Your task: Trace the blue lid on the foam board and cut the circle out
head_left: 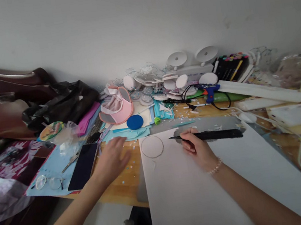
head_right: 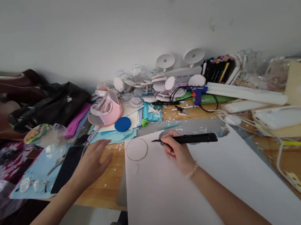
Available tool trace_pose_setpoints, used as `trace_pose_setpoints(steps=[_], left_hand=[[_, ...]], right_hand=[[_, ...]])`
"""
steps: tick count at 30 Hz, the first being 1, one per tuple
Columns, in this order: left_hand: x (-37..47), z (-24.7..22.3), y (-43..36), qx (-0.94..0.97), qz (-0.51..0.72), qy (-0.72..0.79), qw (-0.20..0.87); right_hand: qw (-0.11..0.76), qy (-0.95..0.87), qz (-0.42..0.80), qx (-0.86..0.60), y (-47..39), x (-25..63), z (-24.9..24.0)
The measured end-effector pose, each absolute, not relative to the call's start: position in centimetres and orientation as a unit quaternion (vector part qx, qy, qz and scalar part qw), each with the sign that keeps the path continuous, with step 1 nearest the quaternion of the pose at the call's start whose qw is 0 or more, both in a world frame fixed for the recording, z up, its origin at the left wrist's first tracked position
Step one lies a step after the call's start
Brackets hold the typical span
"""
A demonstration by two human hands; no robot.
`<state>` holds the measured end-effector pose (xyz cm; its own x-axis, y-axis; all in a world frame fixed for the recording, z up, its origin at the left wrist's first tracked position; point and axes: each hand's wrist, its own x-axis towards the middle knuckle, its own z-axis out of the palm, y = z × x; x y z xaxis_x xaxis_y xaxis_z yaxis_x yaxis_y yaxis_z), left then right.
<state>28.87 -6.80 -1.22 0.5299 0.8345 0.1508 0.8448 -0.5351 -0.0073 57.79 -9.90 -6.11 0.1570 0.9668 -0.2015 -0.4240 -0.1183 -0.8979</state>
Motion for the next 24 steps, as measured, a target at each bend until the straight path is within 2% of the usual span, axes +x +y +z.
trace_pose_setpoints(steps=[2,4,7,24], left_hand=[[24.5,-1.5,-7.4,-0.795,-0.098,-0.591,0.092],[20.9,-2.2,-8.0,-0.695,-0.075,-0.703,0.129],[18.1,-3.6,-8.7,-0.618,-0.026,-0.778,0.111],[21.4,-3.4,-7.9,-0.632,-0.094,-0.768,0.041]], right_hand=[[0.587,-0.302,0.583,-0.474,-9.9,57.6,-6.2],[0.576,-0.317,0.582,-0.478,-9.9,57.4,-6.4],[0.571,-0.329,0.577,-0.483,-10.0,57.2,-6.6],[0.600,-0.318,0.579,-0.451,-9.5,57.4,-7.6]])
